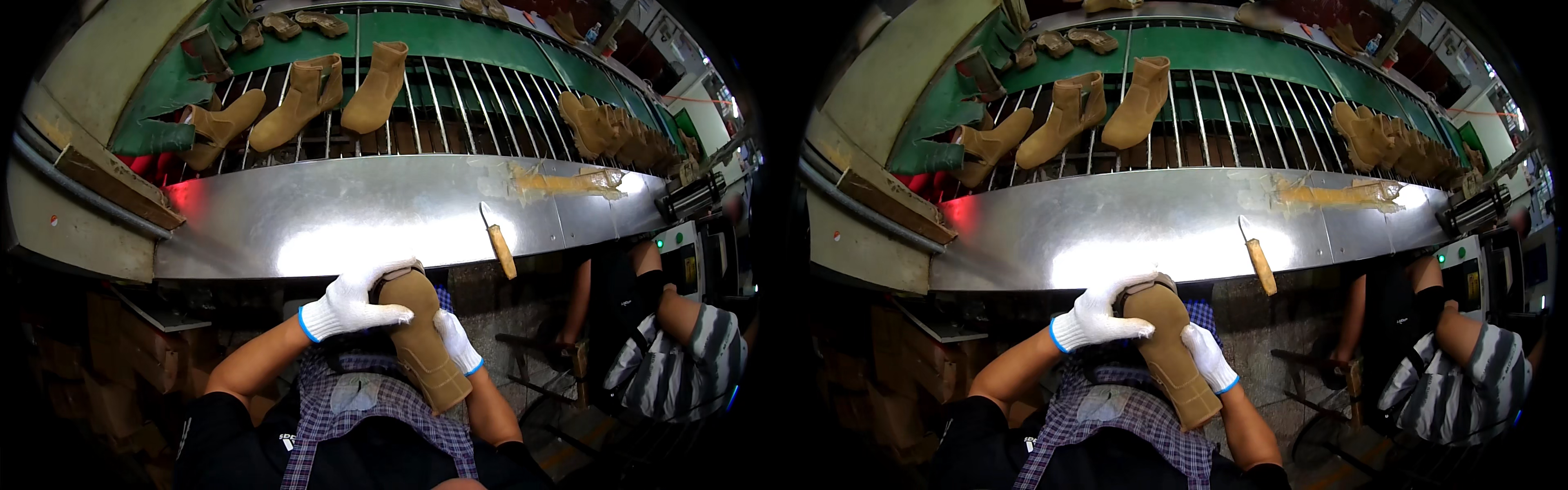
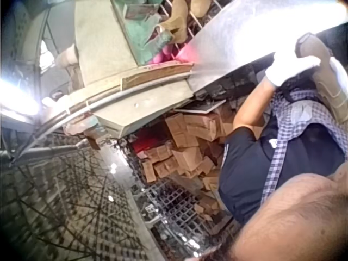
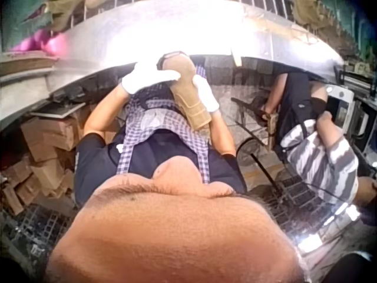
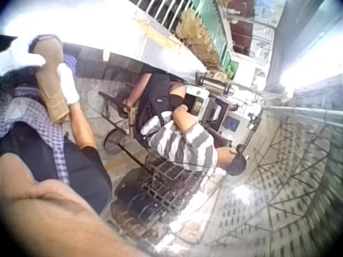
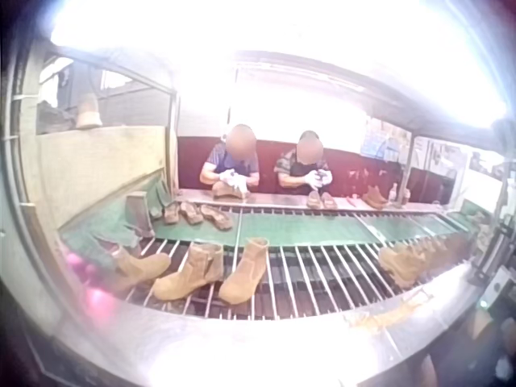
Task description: The person picks up boots from a conveyor belt, trims excess material from the soles using a knife, wipes the boots with a cloth, and places them back on the belt.
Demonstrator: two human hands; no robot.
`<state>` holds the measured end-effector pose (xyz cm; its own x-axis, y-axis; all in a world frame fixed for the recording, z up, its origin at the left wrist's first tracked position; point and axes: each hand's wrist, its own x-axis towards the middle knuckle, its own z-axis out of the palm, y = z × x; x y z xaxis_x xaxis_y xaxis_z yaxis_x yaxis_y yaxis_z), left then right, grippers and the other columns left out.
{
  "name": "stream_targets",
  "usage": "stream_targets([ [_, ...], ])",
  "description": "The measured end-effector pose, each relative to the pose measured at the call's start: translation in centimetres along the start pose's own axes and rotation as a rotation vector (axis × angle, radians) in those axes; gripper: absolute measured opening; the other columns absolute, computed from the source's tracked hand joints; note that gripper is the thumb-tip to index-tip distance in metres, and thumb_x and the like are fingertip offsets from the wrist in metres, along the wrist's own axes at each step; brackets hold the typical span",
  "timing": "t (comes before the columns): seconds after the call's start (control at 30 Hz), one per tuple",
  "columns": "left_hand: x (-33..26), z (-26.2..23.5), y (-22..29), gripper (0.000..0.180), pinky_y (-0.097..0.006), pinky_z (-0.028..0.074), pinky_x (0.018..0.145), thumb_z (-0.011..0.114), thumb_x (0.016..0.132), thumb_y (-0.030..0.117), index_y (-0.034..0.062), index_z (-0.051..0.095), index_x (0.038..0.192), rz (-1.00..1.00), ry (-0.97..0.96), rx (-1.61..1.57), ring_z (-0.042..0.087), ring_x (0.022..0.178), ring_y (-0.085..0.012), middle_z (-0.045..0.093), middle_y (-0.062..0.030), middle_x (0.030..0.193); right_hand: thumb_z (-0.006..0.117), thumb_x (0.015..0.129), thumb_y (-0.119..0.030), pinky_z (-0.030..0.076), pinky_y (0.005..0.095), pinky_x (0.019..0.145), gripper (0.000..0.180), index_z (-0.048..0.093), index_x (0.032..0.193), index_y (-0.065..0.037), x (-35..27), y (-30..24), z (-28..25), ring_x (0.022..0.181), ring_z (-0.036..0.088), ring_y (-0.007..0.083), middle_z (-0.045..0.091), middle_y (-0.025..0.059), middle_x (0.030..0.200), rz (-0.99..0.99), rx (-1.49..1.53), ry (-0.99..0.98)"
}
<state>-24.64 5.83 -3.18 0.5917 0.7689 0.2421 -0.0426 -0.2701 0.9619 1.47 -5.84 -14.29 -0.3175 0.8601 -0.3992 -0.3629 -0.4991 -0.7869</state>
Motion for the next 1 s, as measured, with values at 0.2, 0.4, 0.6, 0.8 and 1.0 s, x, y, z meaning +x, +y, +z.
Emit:
stream_targets([
  [0.2,-0.5,-0.2,-0.1,0.084,-0.044,0.052,0.119,0.097,0.086,0.027,-0.0029,0.057,0.155,0.031,0.01,0.046,0.065,0.139,-0.0319,0.065,-0.0211,0.152,0.048,0.117,-0.037,0.056,0.0359,0.108,0.056,0.06,0.15,0.007,-0.6,-2.4,1.4,0.124,0.069,0.0191,0.072,0.0151,0.141,0.012,-0.113,-0.018],
  [0.4,0.0,-0.7,1.0,0.072,-0.047,0.051,0.12,0.092,0.09,0.028,-0.0051,0.065,0.147,0.155,0.032,0.17,0.065,0.141,-0.0386,0.067,-0.0265,0.149,0.053,0.116,-0.049,0.056,0.0368,0.109,0.068,0.057,0.152,0.008,-0.2,-3.7,2.9,0.126,0.069,0.0214,0.07,0.0165,0.143,-0.087,-0.087,-0.018],
  [0.6,6.7,-6.0,9.6,0.074,-0.046,0.055,0.115,0.087,0.092,0.03,-0.0027,0.061,0.153,0.227,-0.038,0.289,0.071,0.134,-0.0365,0.071,-0.0218,0.144,0.044,0.116,-0.065,0.06,0.0391,0.106,0.083,0.054,0.153,0.008,1.8,-8.7,8.5,0.123,0.072,0.0245,0.07,0.0187,0.143,-0.27,0.024,-0.012],
  [0.8,4.2,-6.9,10.1,0.066,-0.041,0.053,0.118,0.082,0.098,0.041,0.0093,0.067,0.154,-0.007,-0.21,0.321,0.07,0.135,-0.0316,0.072,-0.0198,0.147,0.048,0.116,-0.051,0.063,0.0376,0.097,0.064,0.063,0.145,0.005,0.7,-7.1,6.8,0.111,0.076,0.0244,0.076,0.0153,0.13,-0.226,-0.524,-0.032],
  [1.0,0.6,-6.5,5.4,0.078,-0.041,0.05,0.121,0.082,0.097,0.023,0.0022,0.05,0.165,0.014,-0.128,-0.067,0.064,0.143,-0.0265,0.066,-0.02,0.155,0.067,0.097,-0.012,0.054,0.0431,0.114,0.061,0.057,0.155,0.006,4.8,-16.9,8.5,0.133,0.068,0.0304,0.068,0.023,0.145,-0.557,-0.904,-0.071],
])
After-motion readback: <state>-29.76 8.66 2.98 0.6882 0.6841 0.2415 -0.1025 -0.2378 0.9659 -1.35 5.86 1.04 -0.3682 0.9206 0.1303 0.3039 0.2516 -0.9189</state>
